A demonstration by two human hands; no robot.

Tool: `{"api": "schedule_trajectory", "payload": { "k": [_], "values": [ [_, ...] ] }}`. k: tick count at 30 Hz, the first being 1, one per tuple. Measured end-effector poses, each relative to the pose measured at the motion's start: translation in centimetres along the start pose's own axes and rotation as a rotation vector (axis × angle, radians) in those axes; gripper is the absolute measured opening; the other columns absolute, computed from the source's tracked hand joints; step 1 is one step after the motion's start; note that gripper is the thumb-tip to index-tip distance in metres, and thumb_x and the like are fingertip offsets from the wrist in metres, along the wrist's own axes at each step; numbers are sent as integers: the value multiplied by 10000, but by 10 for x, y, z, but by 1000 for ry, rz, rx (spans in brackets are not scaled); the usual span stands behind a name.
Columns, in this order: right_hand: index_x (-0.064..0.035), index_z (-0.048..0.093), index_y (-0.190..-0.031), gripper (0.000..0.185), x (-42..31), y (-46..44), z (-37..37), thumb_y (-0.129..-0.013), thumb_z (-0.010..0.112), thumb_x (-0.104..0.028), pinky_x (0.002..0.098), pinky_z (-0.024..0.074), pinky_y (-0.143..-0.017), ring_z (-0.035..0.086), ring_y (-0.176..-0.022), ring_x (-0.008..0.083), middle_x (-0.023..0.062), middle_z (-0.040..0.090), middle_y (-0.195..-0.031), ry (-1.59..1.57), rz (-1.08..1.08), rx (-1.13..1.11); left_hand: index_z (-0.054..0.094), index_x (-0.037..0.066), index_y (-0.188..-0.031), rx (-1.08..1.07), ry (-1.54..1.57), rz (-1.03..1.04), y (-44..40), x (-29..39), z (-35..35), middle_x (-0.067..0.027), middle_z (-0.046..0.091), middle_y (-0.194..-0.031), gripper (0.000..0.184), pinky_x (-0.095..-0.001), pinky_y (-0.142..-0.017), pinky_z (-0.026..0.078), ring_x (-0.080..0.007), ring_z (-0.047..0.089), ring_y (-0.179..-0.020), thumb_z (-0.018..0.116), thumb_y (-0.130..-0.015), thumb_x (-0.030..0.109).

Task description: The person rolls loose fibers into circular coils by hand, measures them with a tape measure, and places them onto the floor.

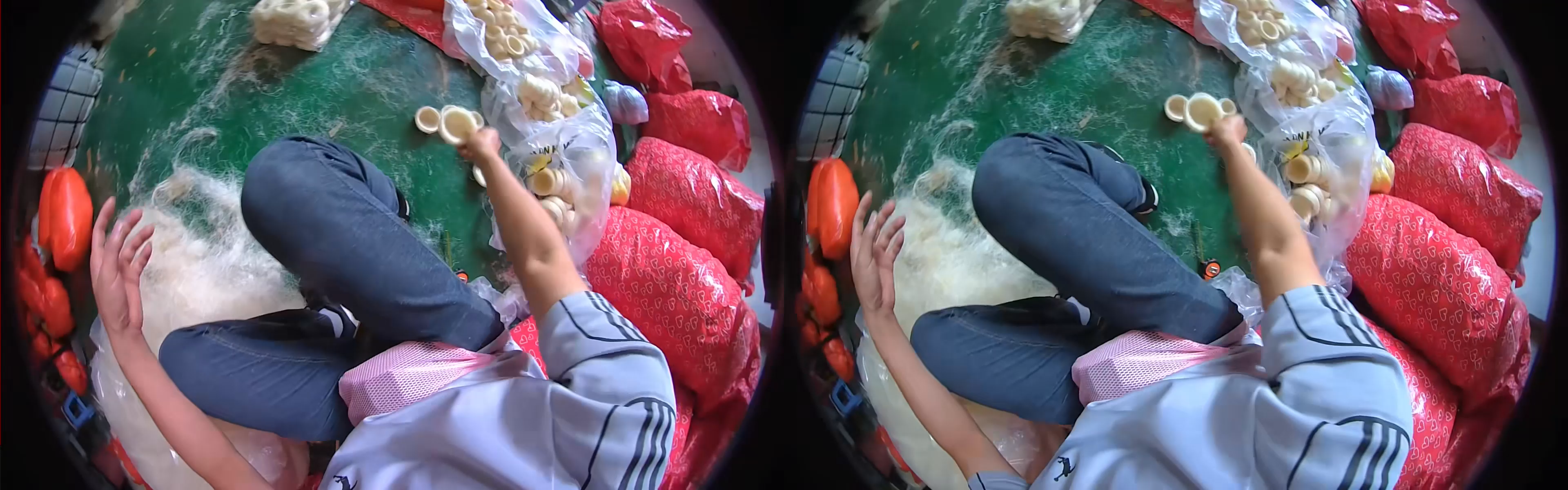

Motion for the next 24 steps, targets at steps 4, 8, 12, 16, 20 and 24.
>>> {"api": "schedule_trajectory", "payload": {
  "k": [4, 8, 12, 16, 20, 24],
  "values": [
    [86, 685, -928, 100, 118, -33, 70, -877, 656, 4, 364, 518, -411, 691, -569, 263, 183, 716, -820, -421, 313, -51, 409, 113, -1557, 37, -19, -33, -5, -10, 2, -121, 619, -1333, 577, -255, -903, 510, -157, 659, -1075, 618, -1041, 265],
    [17, 647, -1074, 144, 120, -23, 88, -947, 628, -48, 366, 596, -559, 721, -718, 278, 170, 707, -901, -616, 363, -83, 404, 116, -1560, 38, -100, -96, -12, -19, 5, -118, 610, -1344, 582, -252, -895, 514, -149, 659, -1060, 618, -1042, 274],
    [4, 624, -1154, 213, 118, -47, 98, -985, 655, -122, 391, 614, -638, 734, -787, 277, 166, 725, -964, -693, 401, -109, 405, 116, -1557, 60, -139, -121, -19, -21, 5, -117, 613, -1339, 589, -252, -889, 519, -148, 662, -1051, 624, -1039, 289],
    [13, 632, -1133, 239, 118, -45, 98, -978, 700, -156, 407, 612, -650, 723, -774, 269, 172, 719, -982, -633, 429, -96, 404, 115, -1555, 65, -143, -131, -20, -22, 6, -114, 616, -1332, 591, -250, -884, 527, -149, 666, -1045, 626, -1039, 298],
    [20, 640, -1145, 328, 135, -54, 83, -946, 735, -223, 417, 605, -725, 709, -802, 277, 175, 710, -996, -268, 244, 146, 399, 111, -1554, 58, -139, -136, -21, -23, 7, -117, 618, -1331, 589, -248, -877, 535, -151, 673, -1043, 626, -1041, 290],
    [-31, 636, -1215, 364, 90, 3, 48, -928, 689, -248, 464, 529, -953, 656, -1070, 371, 201, 665, -1155, 110, -154, 352, 396, 107, -1554, 65, -150, -130, -19, -21, 11, -121, 621, -1325, 583, -245, -868, 540, -153, 679, -1036, 622, -1045, 278]
  ]
}}
Point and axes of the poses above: each hand's wrist, its own y-axis away from the middle knuckle, its own z-axis out of the palm, x = y × z, the point moved 5 cm from there along -y, towards the middle knuckle
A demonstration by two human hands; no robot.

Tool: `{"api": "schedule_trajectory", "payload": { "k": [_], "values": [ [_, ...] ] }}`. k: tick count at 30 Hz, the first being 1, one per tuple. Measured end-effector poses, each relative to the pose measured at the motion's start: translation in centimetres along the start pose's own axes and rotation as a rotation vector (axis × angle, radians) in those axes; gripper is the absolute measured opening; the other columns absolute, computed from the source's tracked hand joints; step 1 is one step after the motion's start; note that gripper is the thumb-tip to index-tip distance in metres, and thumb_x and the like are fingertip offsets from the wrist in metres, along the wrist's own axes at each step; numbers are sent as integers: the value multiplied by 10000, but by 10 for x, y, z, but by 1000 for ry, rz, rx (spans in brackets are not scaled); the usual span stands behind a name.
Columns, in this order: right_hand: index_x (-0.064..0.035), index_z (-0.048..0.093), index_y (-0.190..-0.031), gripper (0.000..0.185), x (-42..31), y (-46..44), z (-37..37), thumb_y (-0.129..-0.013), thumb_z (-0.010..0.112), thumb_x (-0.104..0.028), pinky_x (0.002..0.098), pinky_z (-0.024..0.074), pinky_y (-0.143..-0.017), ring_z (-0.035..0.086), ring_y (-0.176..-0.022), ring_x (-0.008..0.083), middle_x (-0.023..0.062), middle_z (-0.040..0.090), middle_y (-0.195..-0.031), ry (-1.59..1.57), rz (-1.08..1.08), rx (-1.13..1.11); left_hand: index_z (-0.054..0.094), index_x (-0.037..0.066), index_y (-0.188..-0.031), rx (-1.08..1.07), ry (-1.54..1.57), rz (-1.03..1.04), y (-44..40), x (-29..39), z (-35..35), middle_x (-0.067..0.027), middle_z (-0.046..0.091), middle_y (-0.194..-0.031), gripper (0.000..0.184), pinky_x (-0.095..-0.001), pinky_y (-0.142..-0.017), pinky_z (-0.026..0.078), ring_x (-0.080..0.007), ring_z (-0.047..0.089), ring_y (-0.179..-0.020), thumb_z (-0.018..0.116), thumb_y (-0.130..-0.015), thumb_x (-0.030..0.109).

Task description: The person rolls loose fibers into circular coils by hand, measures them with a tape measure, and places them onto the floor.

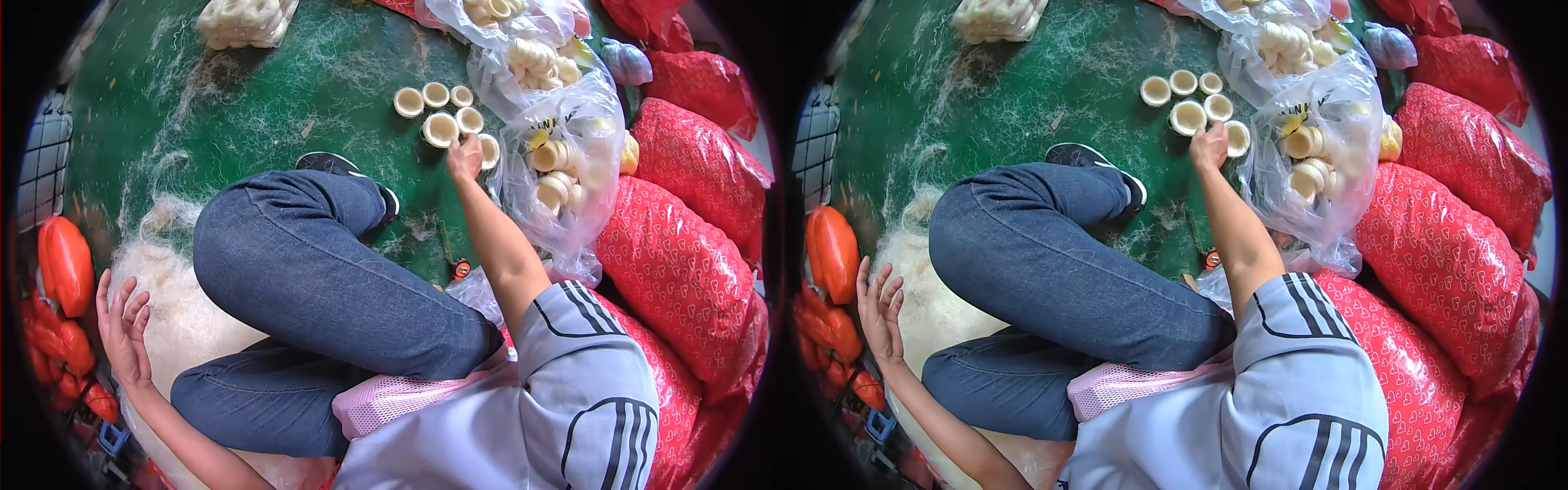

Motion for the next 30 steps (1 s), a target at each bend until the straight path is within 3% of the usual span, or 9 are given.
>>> {"api": "schedule_trajectory", "payload": {
  "k": [2, 6, 13, 17, 21, 25, 26, 27, 30],
  "values": [
    [-77, 638, -1237, 326, -17, 8, -2, -940, 640, -211, 484, 511, -986, 622, -1155, 397, 205, 629, -1219, 22, -285, -6, 395, 105, -1554, -5, 3, 1, -1, 0, 1, -122, 625, -1320, 583, -245, -864, 542, -153, 681, -1035, 621, -1045, 276],
    [-39, 675, -1169, 290, -37, -6, 18, -929, 559, -153, 496, 510, -976, 631, -1122, 416, 230, 672, -1153, 36, -395, -119, 398, 105, -1552, -13, 17, 6, 0, -1, 1, -124, 630, -1313, 578, -247, -859, 544, -155, 683, -1032, 621, -1047, 277],
    [-19, 716, -1095, 298, -51, -29, 37, -905, 549, -176, 489, 513, -989, 650, -1151, 431, 264, 703, -1172, 150, -372, -335, 397, 104, -1553, -5, 31, 0, 4, 4, 4, -127, 627, -1318, 574, -248, -864, 540, -155, 680, -1033, 615, -1050, 274],
    [-36, 695, -1078, 243, -44, -27, -18, -925, 551, -157, 517, 515, -922, 660, -1065, 422, 230, 703, -1099, -90, -470, 19, 394, 104, -1555, -12, 26, 16, 4, 5, 4, -128, 624, -1320, 572, -245, -865, 533, -149, 676, -1034, 611, -1052, 269],
    [-46, 691, -1035, 204, 24, 3, -64, -924, 572, -169, 536, 543, -850, 691, -962, 426, 247, 707, -1018, 112, -257, -49, 391, 105, -1557, -37, 2, 47, 3, 8, 5, -127, 627, -1317, 573, -241, -863, 535, -146, 681, -1032, 609, -1053, 268],
    [-26, 719, -986, 362, 149, 89, -43, -855, 724, -364, 498, 564, -878, 711, -982, 410, 254, 726, -1021, 383, -223, -617, 398, 109, -1552, -41, 24, 79, 3, 8, 7, -125, 637, -1301, 569, -244, -853, 540, -149, 688, -1021, 615, -1050, 269],
    [-3, 672, -1108, 564, 170, 120, -43, -816, 788, -472, 497, 559, -896, 696, -1038, 416, 259, 719, -1043, 434, -347, -673, 400, 112, -1550, -39, 26, 80, 1, 5, 6, -124, 640, -1296, 568, -246, -849, 541, -150, 689, -1018, 617, -1049, 269],
    [15, 559, -1261, 796, 180, 151, -47, -780, 815, -564, 497, 551, -933, 667, -1101, 445, 285, 681, -1125, 524, -272, -744, 403, 115, -1548, -38, 28, 80, -1, 3, 6, -123, 643, -1290, 566, -247, -846, 542, -151, 690, -1015, 618, -1049, 270],
    [27, 450, -1307, 888, 213, 216, -39, -732, 865, -506, 507, 548, -962, 649, -1133, 474, 329, 607, -1240, 549, -84, -747, 412, 128, -1542, -11, -22, 39, -7, -4, 0, -120, 650, -1280, 558, -247, -839, 544, -151, 694, -1005, 622, -1047, 276]
  ]
}}
Point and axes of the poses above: each hand's wrist, its own y-axis away from the middle knuckle, its own z-axis out of the palm, x = y × z, the point moved 5 cm from there along -y, towards the middle knuckle
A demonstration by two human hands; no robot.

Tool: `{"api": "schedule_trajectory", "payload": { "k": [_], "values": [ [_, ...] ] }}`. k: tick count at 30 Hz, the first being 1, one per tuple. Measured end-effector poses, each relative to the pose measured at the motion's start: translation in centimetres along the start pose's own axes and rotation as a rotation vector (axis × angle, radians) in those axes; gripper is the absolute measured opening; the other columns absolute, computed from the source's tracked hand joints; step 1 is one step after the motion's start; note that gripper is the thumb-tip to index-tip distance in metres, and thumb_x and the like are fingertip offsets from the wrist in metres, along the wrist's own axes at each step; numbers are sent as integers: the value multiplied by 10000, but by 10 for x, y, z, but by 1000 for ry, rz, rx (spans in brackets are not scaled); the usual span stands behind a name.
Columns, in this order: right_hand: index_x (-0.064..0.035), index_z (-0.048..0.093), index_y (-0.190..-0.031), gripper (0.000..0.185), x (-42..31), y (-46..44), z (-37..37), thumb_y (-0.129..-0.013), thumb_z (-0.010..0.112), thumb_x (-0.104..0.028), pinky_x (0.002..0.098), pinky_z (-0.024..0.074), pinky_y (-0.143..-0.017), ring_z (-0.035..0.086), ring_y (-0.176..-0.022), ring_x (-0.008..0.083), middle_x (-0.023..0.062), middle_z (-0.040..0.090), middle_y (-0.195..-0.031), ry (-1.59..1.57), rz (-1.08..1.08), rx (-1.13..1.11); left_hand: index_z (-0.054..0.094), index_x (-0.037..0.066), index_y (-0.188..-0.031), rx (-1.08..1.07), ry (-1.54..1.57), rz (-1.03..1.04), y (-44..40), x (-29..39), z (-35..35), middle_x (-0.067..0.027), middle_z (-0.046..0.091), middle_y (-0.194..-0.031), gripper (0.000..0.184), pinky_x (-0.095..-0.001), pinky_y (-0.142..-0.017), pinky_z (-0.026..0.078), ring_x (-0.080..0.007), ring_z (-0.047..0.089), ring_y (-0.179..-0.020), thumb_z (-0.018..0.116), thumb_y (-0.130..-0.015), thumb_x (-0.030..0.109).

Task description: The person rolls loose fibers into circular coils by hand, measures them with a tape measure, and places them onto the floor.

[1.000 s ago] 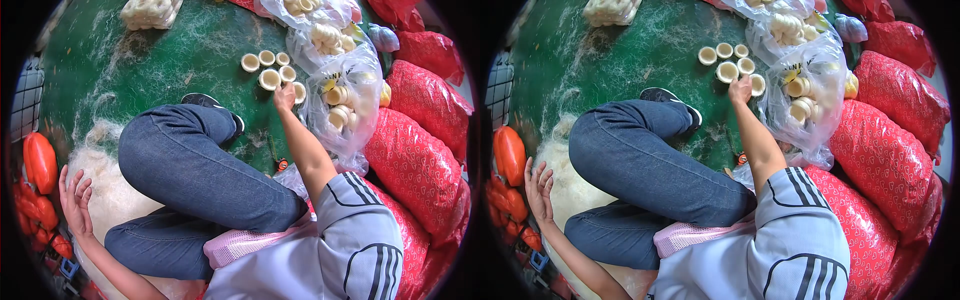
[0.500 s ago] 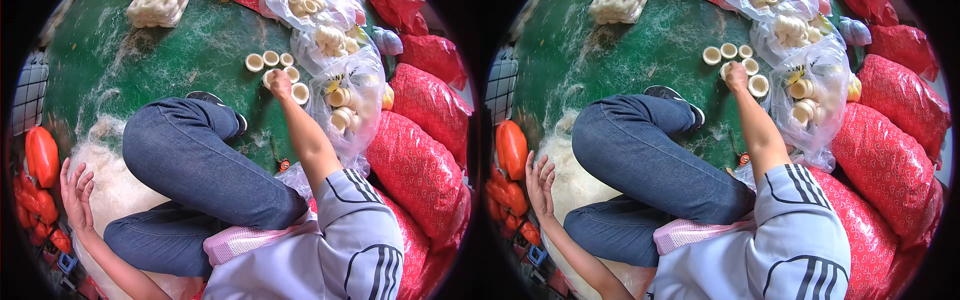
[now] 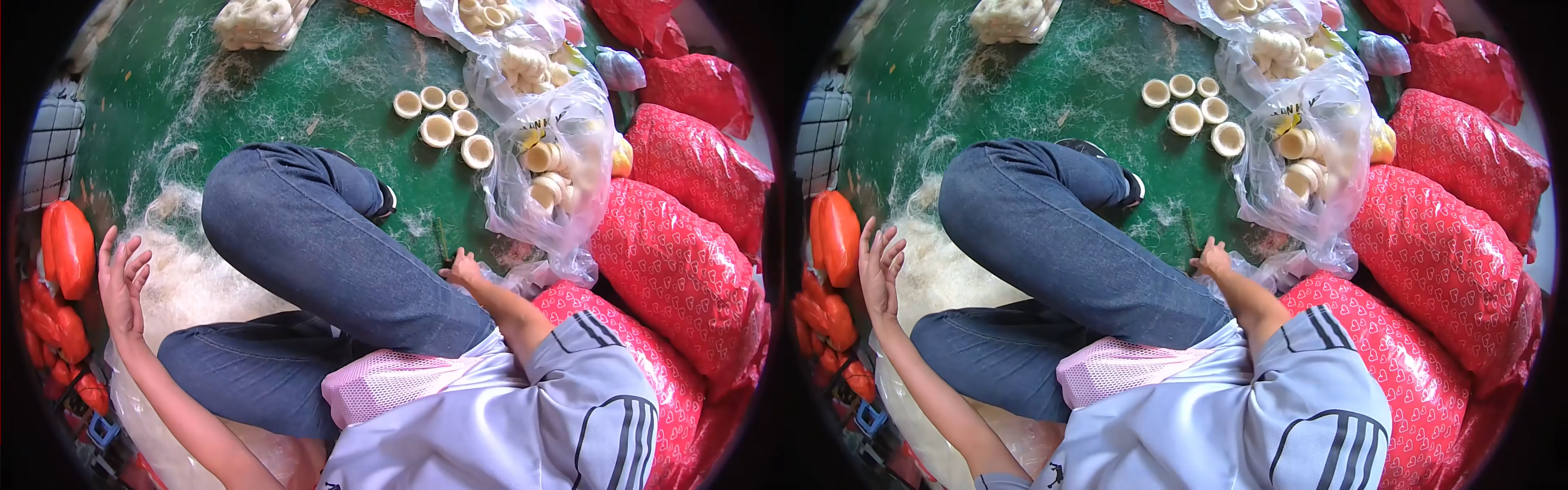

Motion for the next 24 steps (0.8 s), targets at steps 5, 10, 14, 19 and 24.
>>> {"api": "schedule_trajectory", "payload": {
  "k": [5, 10, 14, 19, 24],
  "values": [
    [75, 506, -1231, 752, 13, -14, 22, -715, 819, -373, 457, 566, -946, 686, -1089, 429, 302, 673, -1155, -160, 220, 26, 431, 136, -1528, 7, 3, -52, -2, -9, -5, -114, 658, -1263, 541, -255, -835, 547, -155, 699, -1000, 622, -1045, 288],
    [106, 572, -1100, 689, 2, -37, -17, -649, 797, -365, 401, 586, -875, 735, -983, 371, 259, 737, -993, -292, 81, -27, 433, 135, -1525, 38, 2, -35, -1, -6, -1, -111, 663, -1254, 536, -248, -817, 554, -148, 702, -984, 621, -1047, 288],
    [68, 575, -1107, 632, -40, -28, -63, -677, 795, -338, 430, 573, -823, 736, -923, 363, 225, 738, -947, -426, -81, 71, 433, 138, -1526, 23, -35, -45, -4, -5, 1, -108, 665, -1249, 536, -239, -799, 558, -143, 707, -971, 622, -1047, 287],
    [4, 521, -1006, 465, -71, -58, -129, -778, 794, -295, 491, 539, -819, 692, -897, 457, 252, 705, -945, -508, -203, 425, 431, 140, -1526, 22, -53, -39, -3, -3, 4, -107, 666, -1246, 541, -234, -787, 554, -140, 708, -962, 627, -1045, 290],
    [-28, 481, -1134, 420, -95, -81, -175, -868, 755, -203, 533, 540, -836, 688, -961, 469, 247, 720, -993, -473, -271, 548, 434, 143, -1525, 19, -55, -36, -2, -4, 2, -102, 666, -1241, 543, -239, -792, 544, -136, 703, -959, 630, -1043, 297]
  ]
}}
Point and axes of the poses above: each hand's wrist, its own y-axis away from the middle knuckle, its own z-axis out of the palm, x = y × z, the point moved 5 cm from there along -y, towards the middle knuckle
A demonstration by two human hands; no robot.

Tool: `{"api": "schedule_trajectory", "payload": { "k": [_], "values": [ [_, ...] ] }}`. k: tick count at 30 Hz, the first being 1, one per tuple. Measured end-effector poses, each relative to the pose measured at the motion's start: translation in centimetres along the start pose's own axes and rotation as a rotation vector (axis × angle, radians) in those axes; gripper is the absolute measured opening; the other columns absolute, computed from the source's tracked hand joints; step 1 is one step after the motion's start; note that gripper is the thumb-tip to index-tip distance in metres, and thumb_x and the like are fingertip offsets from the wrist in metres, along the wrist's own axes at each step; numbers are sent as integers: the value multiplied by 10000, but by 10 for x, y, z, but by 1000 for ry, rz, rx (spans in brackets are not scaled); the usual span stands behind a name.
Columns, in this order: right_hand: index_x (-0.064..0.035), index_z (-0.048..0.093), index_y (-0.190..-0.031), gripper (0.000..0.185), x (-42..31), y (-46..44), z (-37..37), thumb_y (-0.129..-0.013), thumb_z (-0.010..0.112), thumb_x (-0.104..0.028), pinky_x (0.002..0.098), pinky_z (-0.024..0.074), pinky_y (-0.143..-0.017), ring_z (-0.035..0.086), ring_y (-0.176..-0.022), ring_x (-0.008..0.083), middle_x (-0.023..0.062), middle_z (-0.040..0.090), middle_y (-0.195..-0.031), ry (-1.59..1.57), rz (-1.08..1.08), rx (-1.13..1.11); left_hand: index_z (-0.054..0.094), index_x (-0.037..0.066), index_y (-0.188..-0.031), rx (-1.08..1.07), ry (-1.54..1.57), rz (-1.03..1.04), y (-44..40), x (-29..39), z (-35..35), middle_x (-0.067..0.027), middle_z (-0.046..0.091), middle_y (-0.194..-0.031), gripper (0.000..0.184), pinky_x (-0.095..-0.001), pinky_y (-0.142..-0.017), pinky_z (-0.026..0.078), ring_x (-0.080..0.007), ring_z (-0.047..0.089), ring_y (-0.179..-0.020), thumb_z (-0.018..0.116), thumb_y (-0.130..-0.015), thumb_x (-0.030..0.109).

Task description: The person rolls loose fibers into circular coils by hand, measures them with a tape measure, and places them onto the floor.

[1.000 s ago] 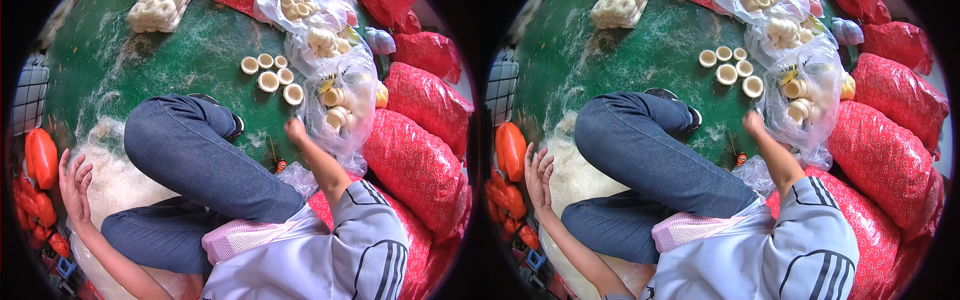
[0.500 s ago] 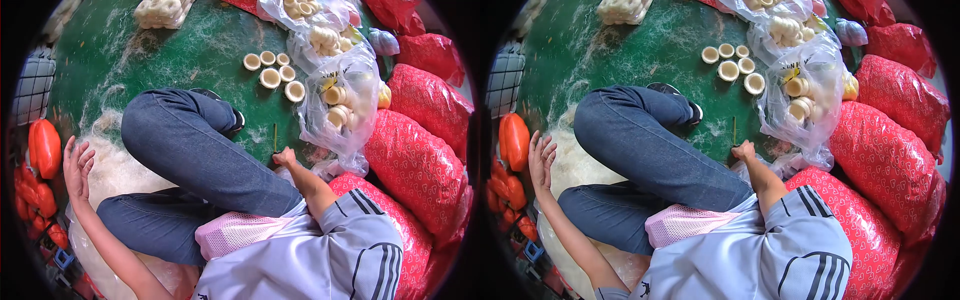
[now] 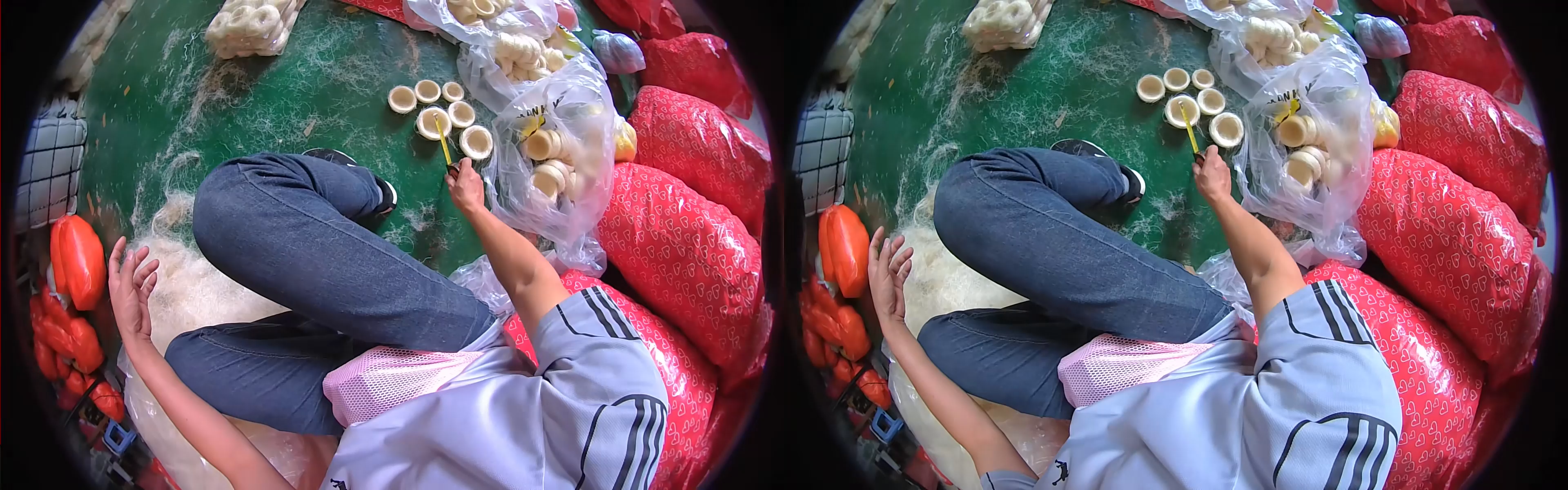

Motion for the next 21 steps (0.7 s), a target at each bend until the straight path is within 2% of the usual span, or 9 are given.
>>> {"api": "schedule_trajectory", "payload": {
  "k": [3, 4, 8, 21],
  "values": [
    [-38, 474, -1117, 357, -4, -15, 1, -892, 706, -189, 566, 544, -833, 697, -939, 470, 240, 733, -990, 31, 13, -2, 435, 148, -1524, 3, -7, -3, 0, -1, -1, -99, 667, -1237, 544, -241, -794, 542, -136, 701, -954, 633, -1041, 301],
    [-38, 477, -1122, 332, -3, -22, 3, -907, 680, -191, 568, 540, -836, 699, -939, 475, 252, 731, -1004, 128, 95, -36, 436, 149, -1523, 5, -12, -4, 0, -1, 0, -99, 667, -1236, 544, -241, -794, 542, -135, 701, -952, 635, -1040, 302],
    [-36, 467, -1152, 373, -7, -36, 9, -899, 691, -192, 553, 532, -869, 699, -990, 452, 203, 734, -1054, 213, 158, -54, 438, 155, -1522, -8, -27, -1, 0, 0, 3, -98, 669, -1234, 544, -239, -792, 539, -133, 700, -945, 637, -1039, 304],
    [-39, 465, -1146, 363, -7, -43, 20, -894, 678, -188, 553, 534, -886, 696, -1018, 445, 201, 732, -1071, 239, 188, -96, 437, 156, -1515, -22, -33, -6, -1, -1, 2, -97, 665, -1245, 535, -234, -784, 543, -133, 706, -943, 636, -1040, 299]
  ]
}}
Point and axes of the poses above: each hand's wrist, its own y-axis away from the middle knuckle, its own z-axis out of the palm, x = y × z, the point moved 5 cm from there along -y, towards the middle knuckle
